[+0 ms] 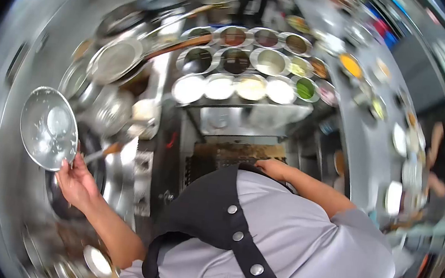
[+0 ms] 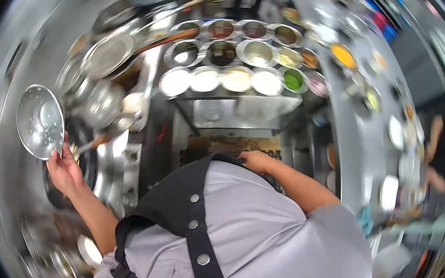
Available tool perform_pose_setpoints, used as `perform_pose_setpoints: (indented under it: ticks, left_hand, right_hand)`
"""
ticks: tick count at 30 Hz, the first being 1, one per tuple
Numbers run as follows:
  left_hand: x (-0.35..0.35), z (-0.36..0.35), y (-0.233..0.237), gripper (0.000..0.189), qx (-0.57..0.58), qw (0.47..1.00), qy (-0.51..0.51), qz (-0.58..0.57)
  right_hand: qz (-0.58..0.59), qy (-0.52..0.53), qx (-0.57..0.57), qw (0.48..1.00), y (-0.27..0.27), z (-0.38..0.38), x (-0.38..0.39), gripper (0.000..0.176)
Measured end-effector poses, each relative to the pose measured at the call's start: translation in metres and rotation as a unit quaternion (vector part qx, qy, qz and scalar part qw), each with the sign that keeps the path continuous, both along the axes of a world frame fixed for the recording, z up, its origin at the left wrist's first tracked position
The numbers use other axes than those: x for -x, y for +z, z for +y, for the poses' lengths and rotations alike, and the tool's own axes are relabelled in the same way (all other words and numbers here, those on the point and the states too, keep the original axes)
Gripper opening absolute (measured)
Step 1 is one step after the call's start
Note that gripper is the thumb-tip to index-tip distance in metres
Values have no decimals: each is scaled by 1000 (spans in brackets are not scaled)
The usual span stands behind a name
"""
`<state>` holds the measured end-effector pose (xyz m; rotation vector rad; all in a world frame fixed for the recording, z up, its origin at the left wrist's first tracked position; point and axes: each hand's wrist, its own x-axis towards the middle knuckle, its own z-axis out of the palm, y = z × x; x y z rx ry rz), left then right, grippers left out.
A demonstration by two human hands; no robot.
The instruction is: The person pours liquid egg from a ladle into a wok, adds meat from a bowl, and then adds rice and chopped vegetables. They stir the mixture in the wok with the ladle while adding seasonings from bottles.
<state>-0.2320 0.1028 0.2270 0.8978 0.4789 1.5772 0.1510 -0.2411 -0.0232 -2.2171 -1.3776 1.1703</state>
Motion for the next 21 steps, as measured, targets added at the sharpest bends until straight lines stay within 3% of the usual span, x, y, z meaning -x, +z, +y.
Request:
perform_pose_setpoints:
  ticks: [1, 2, 3, 5, 7, 9, 13, 16, 19, 21]
  left_hand:
    - [-34, -2, -6, 19, -1, 999, -46, 18]
    - [-71, -7, -16, 16, 2, 997, -78, 14]
    - [-123, -36, -11, 16, 15, 993, -119, 9]
    - [-201, -64, -44, 18, 88, 967, -235, 44]
    - [-280, -108, -71, 20, 153, 898, -403, 83]
    - [-360, -189, -79, 21, 178, 820, -534, 104]
    - [-464, -320, -117, 17, 220, 681, -670, 197]
    - [-524, -406, -131, 10, 216, 610, -726, 233]
    - [-581, -471, -136, 16, 205, 574, -734, 299]
    - [-632, -500, -152, 24, 169, 553, -742, 341]
  right_hand:
    - [4, 11, 41, 999, 8, -19, -8, 45]
    - [-16, 27, 4, 999, 12, -42, -18, 46]
    - [-16, -11, 2, 1000, 25, -64, -27, 46]
    - [-6, -93, -8, 996, 65, -111, -45, 47]
    - [3, -174, -30, 984, 84, -168, -65, 47]
    - [-100, -235, -63, 965, 86, -232, -85, 48]
    - [-113, -380, -49, 917, 99, -350, -96, 48]
    - [-110, -443, -32, 889, 97, -410, -88, 51]
    - [-94, -446, 35, 890, 88, -440, -71, 58]
    - [-54, -449, -3, 892, 73, -448, -65, 61]
